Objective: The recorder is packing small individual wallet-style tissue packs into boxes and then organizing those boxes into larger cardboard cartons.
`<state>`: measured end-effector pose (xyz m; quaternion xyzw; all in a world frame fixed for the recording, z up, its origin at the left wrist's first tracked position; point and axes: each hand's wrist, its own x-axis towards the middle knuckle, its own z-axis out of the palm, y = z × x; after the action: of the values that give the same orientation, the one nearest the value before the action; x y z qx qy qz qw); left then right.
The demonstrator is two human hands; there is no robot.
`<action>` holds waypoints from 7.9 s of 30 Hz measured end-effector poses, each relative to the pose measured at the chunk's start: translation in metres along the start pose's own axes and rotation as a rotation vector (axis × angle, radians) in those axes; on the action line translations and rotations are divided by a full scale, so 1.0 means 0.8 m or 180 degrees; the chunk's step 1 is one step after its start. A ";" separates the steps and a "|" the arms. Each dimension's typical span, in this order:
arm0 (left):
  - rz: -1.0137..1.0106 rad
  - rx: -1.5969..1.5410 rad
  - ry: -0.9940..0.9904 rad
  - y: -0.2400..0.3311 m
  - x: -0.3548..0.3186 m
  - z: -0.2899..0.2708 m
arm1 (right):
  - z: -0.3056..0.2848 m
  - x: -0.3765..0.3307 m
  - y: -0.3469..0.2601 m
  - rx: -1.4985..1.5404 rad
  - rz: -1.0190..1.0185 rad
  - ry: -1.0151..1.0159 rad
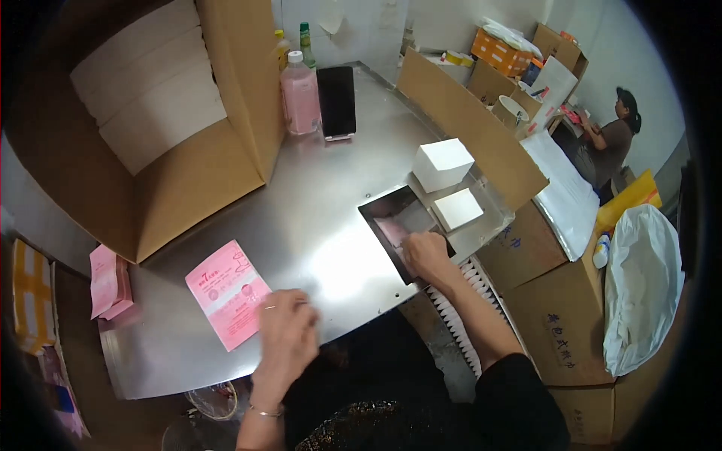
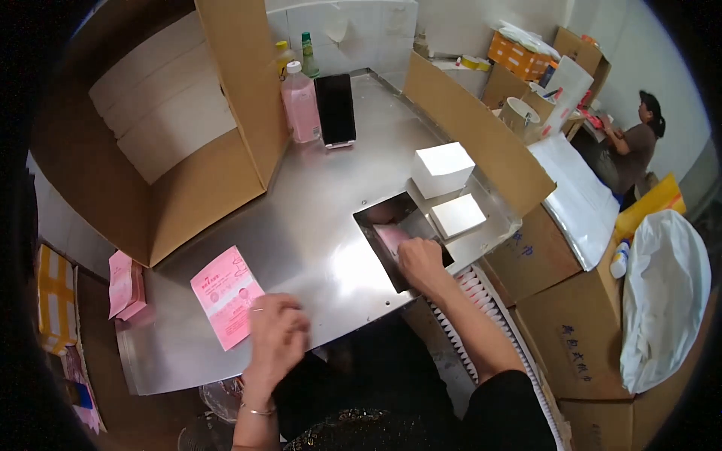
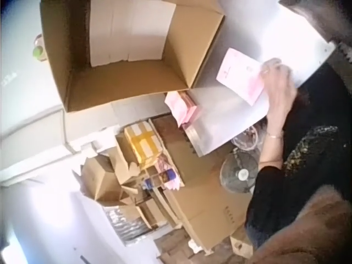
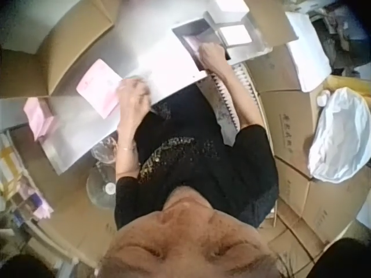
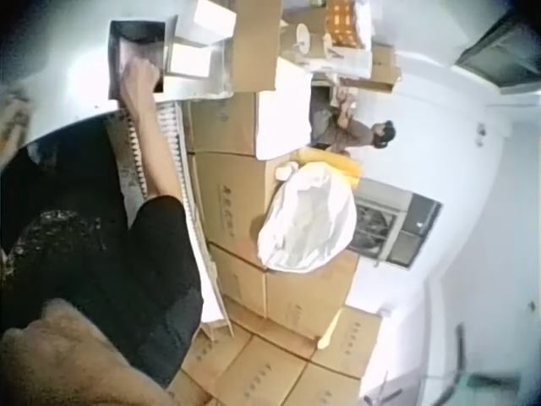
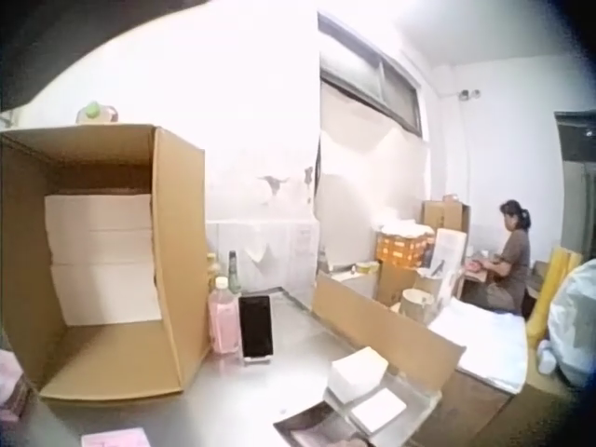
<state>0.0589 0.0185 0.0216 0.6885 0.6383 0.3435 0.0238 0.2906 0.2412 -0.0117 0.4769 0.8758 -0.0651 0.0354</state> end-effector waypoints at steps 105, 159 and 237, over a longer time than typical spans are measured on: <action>-0.1223 0.1230 0.0547 -0.079 -0.027 -0.025 | -0.102 0.088 0.085 -0.0609 0.0206 0.3253; -0.0288 0.1413 -0.0014 0.034 0.053 0.080 | -0.044 0.094 0.102 0.0387 -0.0286 0.3046; -0.0261 0.0612 0.0028 0.008 0.025 0.060 | 0.014 -0.074 -0.102 0.0400 -0.2653 0.2054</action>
<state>0.0872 0.0543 -0.0032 0.6594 0.6960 0.2824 -0.0312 0.2546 0.1463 -0.0092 0.0854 0.9519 0.0241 -0.2934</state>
